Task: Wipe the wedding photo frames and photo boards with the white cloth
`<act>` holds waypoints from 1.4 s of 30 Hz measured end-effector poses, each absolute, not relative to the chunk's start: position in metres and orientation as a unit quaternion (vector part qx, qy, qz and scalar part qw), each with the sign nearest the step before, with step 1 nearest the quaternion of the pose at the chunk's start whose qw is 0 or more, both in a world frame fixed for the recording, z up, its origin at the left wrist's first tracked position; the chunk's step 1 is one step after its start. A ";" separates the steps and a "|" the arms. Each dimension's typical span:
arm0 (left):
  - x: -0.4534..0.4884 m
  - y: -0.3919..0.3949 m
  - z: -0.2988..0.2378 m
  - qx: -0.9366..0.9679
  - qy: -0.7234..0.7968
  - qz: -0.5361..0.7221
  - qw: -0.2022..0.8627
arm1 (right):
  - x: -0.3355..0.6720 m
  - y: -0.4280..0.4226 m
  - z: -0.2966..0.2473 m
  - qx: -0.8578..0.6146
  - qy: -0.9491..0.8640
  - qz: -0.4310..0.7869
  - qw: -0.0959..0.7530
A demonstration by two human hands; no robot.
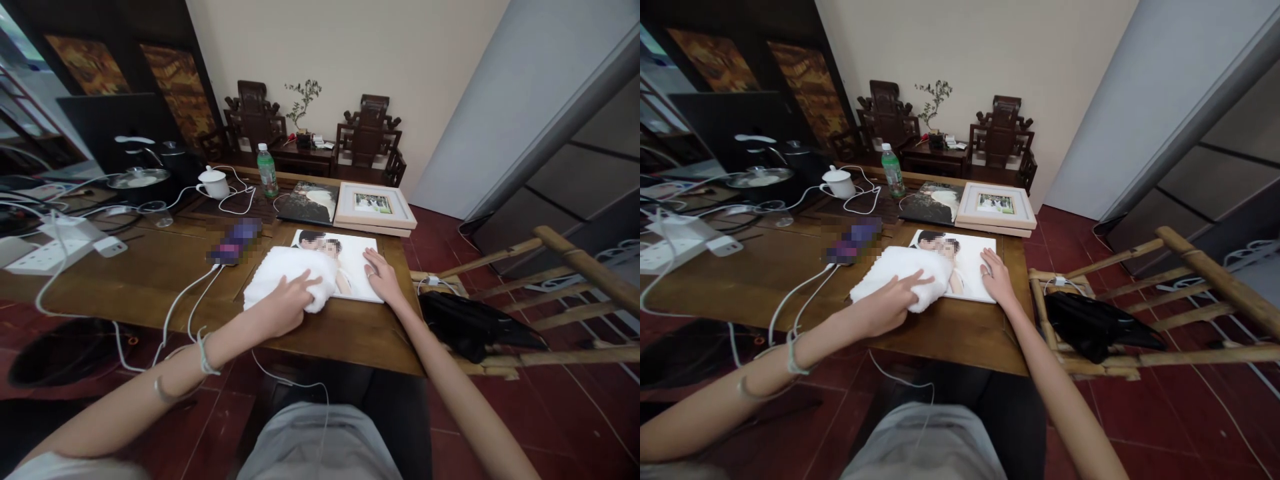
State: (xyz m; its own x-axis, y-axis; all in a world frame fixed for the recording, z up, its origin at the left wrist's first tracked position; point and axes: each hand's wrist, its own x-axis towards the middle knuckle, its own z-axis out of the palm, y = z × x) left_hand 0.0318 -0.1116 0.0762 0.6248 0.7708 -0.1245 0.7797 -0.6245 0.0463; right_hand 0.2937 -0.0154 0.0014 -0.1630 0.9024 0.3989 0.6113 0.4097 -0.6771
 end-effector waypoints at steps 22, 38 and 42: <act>0.008 -0.061 0.070 0.877 0.479 -0.033 0.025 | 0.293 -0.016 0.000 -0.506 -0.739 0.182 0.405; 0.019 -0.028 0.078 0.878 0.478 -0.013 0.024 | 0.294 -0.016 0.001 -0.513 -0.743 0.175 0.393; 0.026 0.018 0.079 0.861 0.508 -0.003 0.010 | 0.295 -0.016 0.002 -0.509 -0.748 0.174 0.388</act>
State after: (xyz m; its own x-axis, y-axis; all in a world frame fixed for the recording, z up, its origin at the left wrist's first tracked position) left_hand 0.0263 0.0183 0.0790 0.4834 0.8753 -0.0149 0.8754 -0.4832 0.0147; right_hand 0.2948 -0.0155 0.0023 -0.1805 0.8972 0.4031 0.6277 0.4206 -0.6550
